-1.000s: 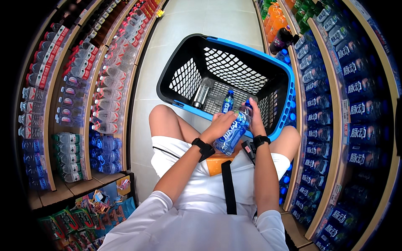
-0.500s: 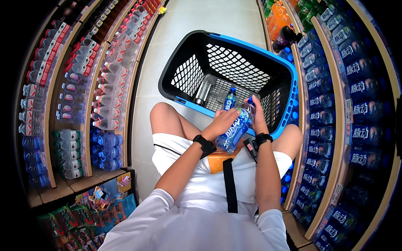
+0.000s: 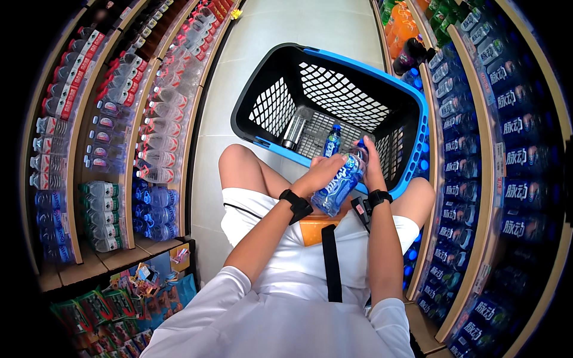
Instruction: The person picks up multiple blue beverage bottles from a shelf and places them one by one into a shopping basket.
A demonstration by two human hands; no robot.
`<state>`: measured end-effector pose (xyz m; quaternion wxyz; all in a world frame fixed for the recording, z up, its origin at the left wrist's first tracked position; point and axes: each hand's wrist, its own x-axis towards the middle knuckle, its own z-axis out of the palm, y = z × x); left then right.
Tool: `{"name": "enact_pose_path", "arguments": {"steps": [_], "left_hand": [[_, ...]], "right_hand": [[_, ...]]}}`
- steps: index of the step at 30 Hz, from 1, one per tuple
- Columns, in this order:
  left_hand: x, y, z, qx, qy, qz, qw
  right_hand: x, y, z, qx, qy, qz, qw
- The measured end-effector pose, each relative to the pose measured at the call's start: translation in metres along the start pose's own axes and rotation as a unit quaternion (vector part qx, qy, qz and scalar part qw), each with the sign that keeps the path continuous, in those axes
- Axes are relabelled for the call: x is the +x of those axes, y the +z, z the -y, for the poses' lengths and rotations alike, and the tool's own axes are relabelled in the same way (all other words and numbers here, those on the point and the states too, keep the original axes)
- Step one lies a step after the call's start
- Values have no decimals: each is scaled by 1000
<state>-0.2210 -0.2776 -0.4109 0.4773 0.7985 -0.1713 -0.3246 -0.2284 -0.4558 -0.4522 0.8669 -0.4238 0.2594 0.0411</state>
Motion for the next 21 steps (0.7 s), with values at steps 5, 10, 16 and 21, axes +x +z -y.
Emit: {"name": "enact_pose_path", "arguments": {"steps": [5, 10, 16, 21], "left_hand": [[1, 0, -1, -25, -24, 2, 999], [1, 5, -4, -26, -78, -25, 996], [9, -14, 11, -133, -37, 37, 990], [15, -2, 7, -251, -34, 32, 967]], "right_hand": [[-3, 2, 4, -9, 7, 17, 1000], [-2, -4, 1, -20, -46, -61, 997], [-6, -13, 14, 176, -117, -178, 961], [-4, -42, 25, 176, -169, -228, 943]]}}
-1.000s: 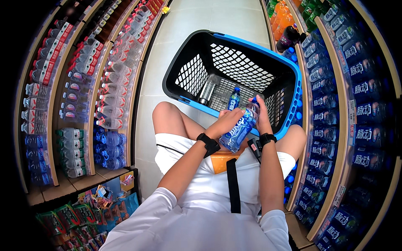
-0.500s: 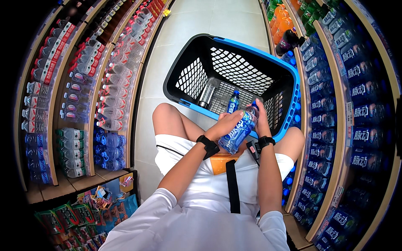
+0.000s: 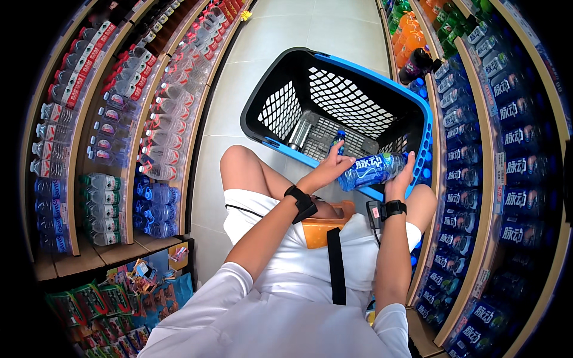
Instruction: The person picks up multiple blue beverage bottles from a shelf and places them one by one into a shopping basket.
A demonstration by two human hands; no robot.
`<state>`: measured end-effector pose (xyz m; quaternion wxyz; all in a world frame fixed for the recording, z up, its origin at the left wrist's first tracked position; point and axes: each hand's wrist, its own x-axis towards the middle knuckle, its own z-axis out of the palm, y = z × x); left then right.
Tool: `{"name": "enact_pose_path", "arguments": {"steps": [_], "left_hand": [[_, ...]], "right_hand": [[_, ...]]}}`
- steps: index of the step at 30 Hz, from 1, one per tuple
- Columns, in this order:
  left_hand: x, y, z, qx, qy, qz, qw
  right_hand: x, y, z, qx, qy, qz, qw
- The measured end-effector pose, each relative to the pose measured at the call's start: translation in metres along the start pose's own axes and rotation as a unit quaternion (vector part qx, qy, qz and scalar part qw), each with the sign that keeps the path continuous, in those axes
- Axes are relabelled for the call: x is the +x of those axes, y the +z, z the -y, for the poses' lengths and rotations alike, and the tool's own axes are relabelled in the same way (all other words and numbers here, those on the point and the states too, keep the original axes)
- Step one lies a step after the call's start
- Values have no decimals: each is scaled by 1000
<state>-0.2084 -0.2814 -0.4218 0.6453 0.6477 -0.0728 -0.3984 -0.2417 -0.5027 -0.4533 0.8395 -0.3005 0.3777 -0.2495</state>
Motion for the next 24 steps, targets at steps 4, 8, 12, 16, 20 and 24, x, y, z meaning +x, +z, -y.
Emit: {"name": "enact_pose_path", "arguments": {"steps": [4, 8, 12, 16, 20, 24], "left_hand": [[-2, 0, 9, 111, 56, -103, 987], [-1, 4, 8, 240, 16, -103, 965], [0, 2, 13, 341, 93, -96, 931], [-1, -4, 19, 322, 72, -33, 943], [2, -4, 28, 263, 133, -31, 955], [4, 3, 28, 318, 125, -15, 940]], "right_hand": [[-12, 12, 18, -6, -2, -24, 1000], [-10, 6, 14, -95, -76, -29, 992], [-1, 1, 27, -175, -151, 55, 971], [-13, -11, 28, -590, -267, 193, 737], [-12, -19, 16, -779, -280, 261, 496], [-5, -19, 14, -811, -231, 262, 469]]}}
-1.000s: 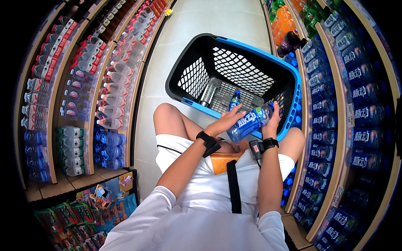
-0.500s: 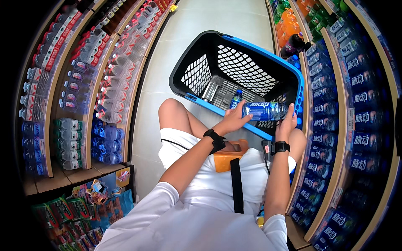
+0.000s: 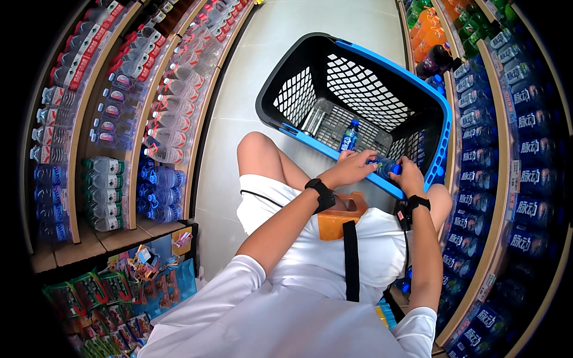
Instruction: The person picks up multiple blue beverage bottles from a shelf and places them one by one into a shopping basket.
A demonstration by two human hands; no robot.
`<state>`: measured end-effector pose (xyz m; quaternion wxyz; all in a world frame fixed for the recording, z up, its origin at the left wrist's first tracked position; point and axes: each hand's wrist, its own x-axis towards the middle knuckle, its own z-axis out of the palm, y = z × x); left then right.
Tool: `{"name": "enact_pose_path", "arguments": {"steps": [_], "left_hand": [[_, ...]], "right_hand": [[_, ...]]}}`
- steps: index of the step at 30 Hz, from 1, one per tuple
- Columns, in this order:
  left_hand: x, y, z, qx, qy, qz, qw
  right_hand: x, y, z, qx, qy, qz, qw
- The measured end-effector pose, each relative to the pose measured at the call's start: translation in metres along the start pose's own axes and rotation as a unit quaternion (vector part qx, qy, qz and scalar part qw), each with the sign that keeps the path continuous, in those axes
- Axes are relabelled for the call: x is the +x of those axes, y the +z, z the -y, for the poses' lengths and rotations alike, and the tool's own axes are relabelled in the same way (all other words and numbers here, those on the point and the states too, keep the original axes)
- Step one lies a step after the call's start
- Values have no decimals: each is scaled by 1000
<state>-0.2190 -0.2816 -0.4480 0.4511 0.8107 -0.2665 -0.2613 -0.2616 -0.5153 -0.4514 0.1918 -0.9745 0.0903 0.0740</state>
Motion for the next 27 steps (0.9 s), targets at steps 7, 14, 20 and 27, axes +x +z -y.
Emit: {"name": "enact_pose_path", "arguments": {"steps": [7, 14, 20, 27], "left_hand": [[-3, -6, 0, 17, -6, 16, 1000], [-7, -7, -5, 18, -13, 19, 1000], [-9, -7, -7, 20, -10, 21, 1000], [-8, -8, -5, 23, -7, 14, 1000]], "right_hand": [[4, 5, 7, -68, 54, 119, 989], [6, 16, 1, -97, 63, 139, 984], [11, 25, -4, -135, 70, 172, 973], [9, 24, -1, -104, 71, 218, 968]]}}
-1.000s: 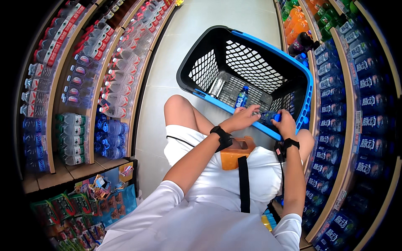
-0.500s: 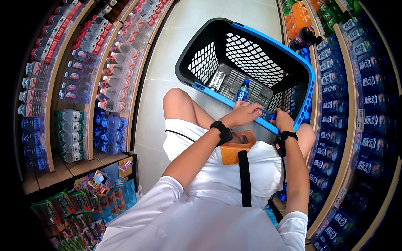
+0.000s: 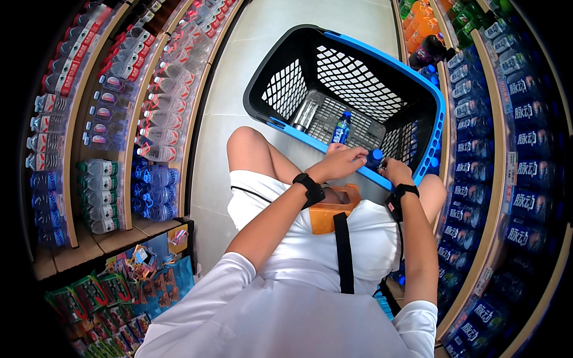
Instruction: The person picks up multiple blue beverage bottles from a shelf and places them one by one into a shopping basket.
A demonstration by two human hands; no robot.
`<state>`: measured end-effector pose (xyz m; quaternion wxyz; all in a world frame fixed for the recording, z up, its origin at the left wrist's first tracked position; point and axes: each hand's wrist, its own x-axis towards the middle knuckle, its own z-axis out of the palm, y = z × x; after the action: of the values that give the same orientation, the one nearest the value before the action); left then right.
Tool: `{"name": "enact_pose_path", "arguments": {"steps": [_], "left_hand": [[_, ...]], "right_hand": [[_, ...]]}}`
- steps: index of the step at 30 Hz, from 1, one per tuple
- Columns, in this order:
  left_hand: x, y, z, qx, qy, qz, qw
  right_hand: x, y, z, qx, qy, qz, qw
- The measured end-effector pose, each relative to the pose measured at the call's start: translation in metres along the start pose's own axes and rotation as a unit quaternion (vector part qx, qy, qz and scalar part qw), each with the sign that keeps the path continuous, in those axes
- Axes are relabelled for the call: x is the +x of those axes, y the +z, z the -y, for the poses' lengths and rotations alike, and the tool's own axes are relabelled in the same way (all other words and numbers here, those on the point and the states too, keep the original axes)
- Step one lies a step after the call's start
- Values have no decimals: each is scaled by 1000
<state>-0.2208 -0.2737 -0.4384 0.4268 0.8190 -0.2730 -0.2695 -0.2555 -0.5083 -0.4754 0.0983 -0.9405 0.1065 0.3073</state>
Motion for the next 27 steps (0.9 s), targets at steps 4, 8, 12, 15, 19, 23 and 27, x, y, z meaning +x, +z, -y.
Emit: {"name": "enact_pose_path", "arguments": {"steps": [4, 8, 12, 15, 19, 23, 27], "left_hand": [[1, 0, -1, 14, -1, 4, 1000], [4, -1, -2, 17, -2, 2, 1000], [1, -5, -2, 30, -1, 0, 1000], [2, -7, -5, 45, -2, 8, 999], [16, 8, -7, 36, 36, 9, 999], [5, -4, 9, 99, 29, -5, 995], [-2, -10, 4, 92, 18, 4, 996]], "right_hand": [[1, 0, 0, 10, 9, 2, 1000], [1, -6, 1, 4, 6, 1, 1000], [2, -6, 6, 20, 5, -11, 1000], [-2, -7, 7, 35, 5, -38, 999], [-17, -22, -7, 159, 6, -135, 978], [-58, -69, 9, 310, -114, -262, 907], [-165, -143, -8, 316, -97, -387, 861]]}}
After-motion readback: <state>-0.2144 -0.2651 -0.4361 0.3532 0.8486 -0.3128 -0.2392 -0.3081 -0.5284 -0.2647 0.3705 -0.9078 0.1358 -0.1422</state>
